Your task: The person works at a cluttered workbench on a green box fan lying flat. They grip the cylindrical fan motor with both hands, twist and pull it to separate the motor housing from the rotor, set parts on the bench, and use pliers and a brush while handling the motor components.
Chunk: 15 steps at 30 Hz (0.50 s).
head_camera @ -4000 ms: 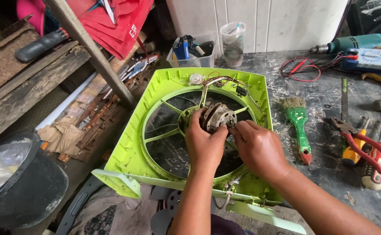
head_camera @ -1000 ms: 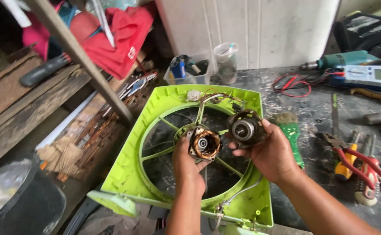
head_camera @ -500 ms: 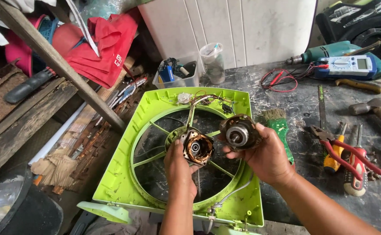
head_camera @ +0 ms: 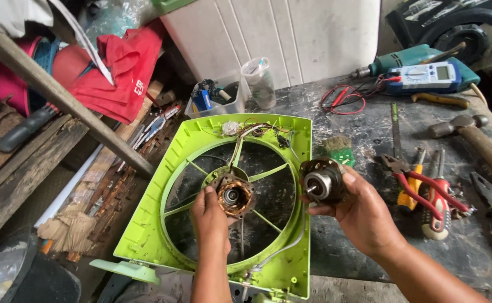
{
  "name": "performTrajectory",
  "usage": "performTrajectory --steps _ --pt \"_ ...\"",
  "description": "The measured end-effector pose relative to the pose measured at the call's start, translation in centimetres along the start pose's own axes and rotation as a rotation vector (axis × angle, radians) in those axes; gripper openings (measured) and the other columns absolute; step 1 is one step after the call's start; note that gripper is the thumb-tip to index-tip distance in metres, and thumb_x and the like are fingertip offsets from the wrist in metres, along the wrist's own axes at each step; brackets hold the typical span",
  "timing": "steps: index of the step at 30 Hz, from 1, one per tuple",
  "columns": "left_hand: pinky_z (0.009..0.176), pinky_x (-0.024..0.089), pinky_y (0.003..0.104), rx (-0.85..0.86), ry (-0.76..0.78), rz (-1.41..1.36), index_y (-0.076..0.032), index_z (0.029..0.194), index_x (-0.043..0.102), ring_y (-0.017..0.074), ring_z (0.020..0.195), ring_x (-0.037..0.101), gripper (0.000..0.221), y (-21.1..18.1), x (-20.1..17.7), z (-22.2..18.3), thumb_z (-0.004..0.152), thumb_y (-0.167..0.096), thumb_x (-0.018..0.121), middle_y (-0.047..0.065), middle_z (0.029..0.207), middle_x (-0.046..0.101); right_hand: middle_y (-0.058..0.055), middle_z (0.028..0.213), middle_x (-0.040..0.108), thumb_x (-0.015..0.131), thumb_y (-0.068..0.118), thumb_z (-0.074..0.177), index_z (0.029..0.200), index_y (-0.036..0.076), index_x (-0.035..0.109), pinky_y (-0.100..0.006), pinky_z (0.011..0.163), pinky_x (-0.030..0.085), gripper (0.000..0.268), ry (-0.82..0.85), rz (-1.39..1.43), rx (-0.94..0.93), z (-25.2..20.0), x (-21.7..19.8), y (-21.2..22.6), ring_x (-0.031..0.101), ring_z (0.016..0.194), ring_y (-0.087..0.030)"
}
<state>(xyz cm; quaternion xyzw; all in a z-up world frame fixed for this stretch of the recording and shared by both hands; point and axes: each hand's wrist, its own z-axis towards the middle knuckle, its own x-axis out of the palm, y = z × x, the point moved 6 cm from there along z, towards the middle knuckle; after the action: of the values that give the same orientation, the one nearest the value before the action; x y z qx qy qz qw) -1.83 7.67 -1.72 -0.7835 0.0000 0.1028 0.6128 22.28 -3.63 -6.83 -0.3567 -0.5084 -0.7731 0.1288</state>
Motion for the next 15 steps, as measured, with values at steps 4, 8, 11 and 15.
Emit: performTrajectory --steps 4,8,11,15 --pt "0.096 0.060 0.055 -0.012 0.002 0.026 -0.018 0.151 0.050 0.0403 0.131 0.060 0.053 -0.1 0.1 -0.6 0.104 -0.038 0.039 0.016 0.150 0.056 -0.024 0.112 0.071 0.056 0.036 0.095 0.134 -0.005 0.059 -0.045 0.064 0.065 0.057 -0.010 0.042 0.010 -0.8 -1.1 -0.6 0.075 0.088 -0.048" --pt "0.094 0.061 0.052 0.009 -0.007 0.043 -0.016 0.147 0.055 0.0378 0.125 0.064 0.050 0.0 0.4 -1.1 0.104 -0.036 0.041 0.017 0.142 0.062 -0.030 0.114 0.070 0.050 0.035 0.094 0.135 -0.007 0.057 -0.049 0.063 0.064 0.060 -0.039 0.144 0.082 -1.6 -2.2 -1.6 0.073 0.086 -0.054" --pt "0.093 0.061 0.052 0.028 -0.018 0.026 -0.015 0.145 0.057 0.0371 0.125 0.065 0.048 0.2 0.5 -1.5 0.104 -0.035 0.042 0.017 0.139 0.064 -0.031 0.113 0.071 0.049 0.037 0.094 0.134 -0.009 0.058 -0.051 0.064 0.064 0.061 -0.036 0.173 0.103 -2.2 -2.5 -2.0 0.073 0.087 -0.055" --pt "0.092 0.062 0.052 0.073 -0.022 0.024 -0.013 0.145 0.056 0.0383 0.126 0.064 0.049 0.5 0.4 -1.5 0.103 -0.034 0.043 0.018 0.143 0.062 -0.031 0.113 0.070 0.049 0.036 0.093 0.135 -0.008 0.056 -0.049 0.064 0.064 0.061 -0.042 0.163 0.121 -2.7 -2.5 -2.4 0.074 0.086 -0.052"
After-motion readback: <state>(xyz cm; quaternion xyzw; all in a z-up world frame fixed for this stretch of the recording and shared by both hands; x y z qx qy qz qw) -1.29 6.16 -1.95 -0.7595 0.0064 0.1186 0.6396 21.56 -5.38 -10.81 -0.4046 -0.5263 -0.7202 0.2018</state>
